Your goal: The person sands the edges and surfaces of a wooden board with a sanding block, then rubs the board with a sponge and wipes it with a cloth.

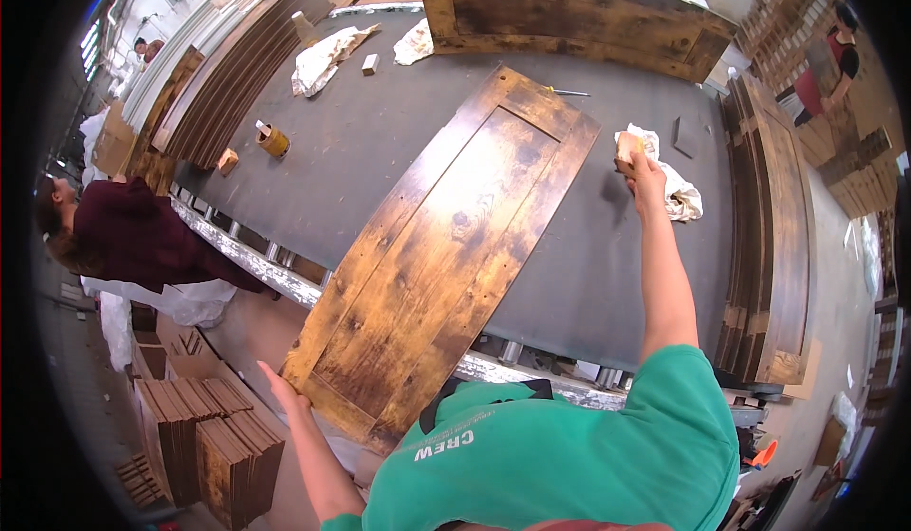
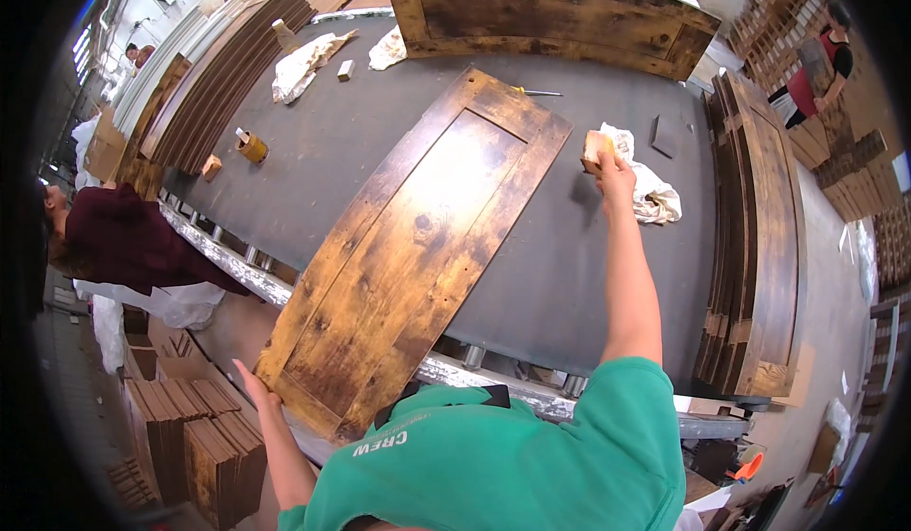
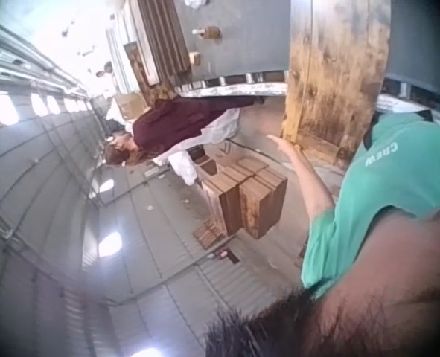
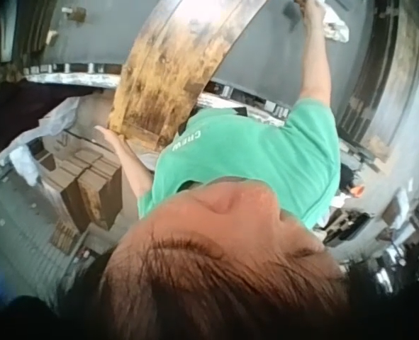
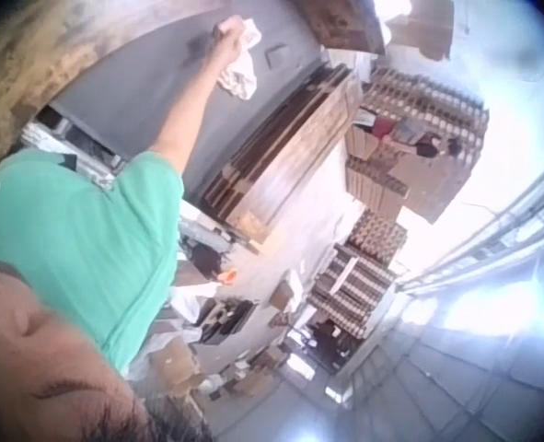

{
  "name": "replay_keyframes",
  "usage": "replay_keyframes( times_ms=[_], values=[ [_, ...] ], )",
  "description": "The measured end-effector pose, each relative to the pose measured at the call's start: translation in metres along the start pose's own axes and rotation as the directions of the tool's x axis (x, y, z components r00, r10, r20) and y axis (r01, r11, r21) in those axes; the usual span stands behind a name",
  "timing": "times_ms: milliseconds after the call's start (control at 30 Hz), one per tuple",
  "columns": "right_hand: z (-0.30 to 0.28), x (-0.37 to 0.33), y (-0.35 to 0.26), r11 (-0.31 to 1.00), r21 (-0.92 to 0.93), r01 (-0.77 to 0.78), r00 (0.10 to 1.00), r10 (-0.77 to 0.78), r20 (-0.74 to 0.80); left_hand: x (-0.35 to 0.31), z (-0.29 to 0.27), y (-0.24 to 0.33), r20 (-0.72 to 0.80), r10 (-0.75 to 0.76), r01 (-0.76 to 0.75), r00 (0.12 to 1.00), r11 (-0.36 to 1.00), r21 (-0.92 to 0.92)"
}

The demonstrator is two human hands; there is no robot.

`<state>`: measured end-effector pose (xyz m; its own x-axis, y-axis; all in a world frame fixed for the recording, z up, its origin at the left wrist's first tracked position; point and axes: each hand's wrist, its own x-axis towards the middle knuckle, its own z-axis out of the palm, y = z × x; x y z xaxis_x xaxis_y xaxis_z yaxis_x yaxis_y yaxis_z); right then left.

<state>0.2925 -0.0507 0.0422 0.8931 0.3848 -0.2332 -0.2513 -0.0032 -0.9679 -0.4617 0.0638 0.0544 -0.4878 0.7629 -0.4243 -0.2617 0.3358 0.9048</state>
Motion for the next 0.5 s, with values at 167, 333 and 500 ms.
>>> replay_keyframes(
  times_ms=[167, 333, 500],
  values=[
    [0.022, 0.042, 0.019, 0.980, -0.181, 0.080, 0.995, -0.090, -0.046, 0.025, -0.013, -0.022, 0.130, -0.189, 0.181, 0.973, 0.981, 0.070],
    [0.036, 0.085, 0.034, 0.900, -0.376, 0.223, 0.953, -0.281, -0.108, 0.002, -0.044, -0.059, 0.281, -0.222, 0.202, 0.934, 0.974, 0.097],
    [0.045, 0.090, 0.009, 0.773, -0.510, 0.378, 0.865, -0.491, -0.104, -0.079, -0.050, -0.073, 0.283, -0.359, 0.350, 0.889, 0.933, 0.083]
  ],
)
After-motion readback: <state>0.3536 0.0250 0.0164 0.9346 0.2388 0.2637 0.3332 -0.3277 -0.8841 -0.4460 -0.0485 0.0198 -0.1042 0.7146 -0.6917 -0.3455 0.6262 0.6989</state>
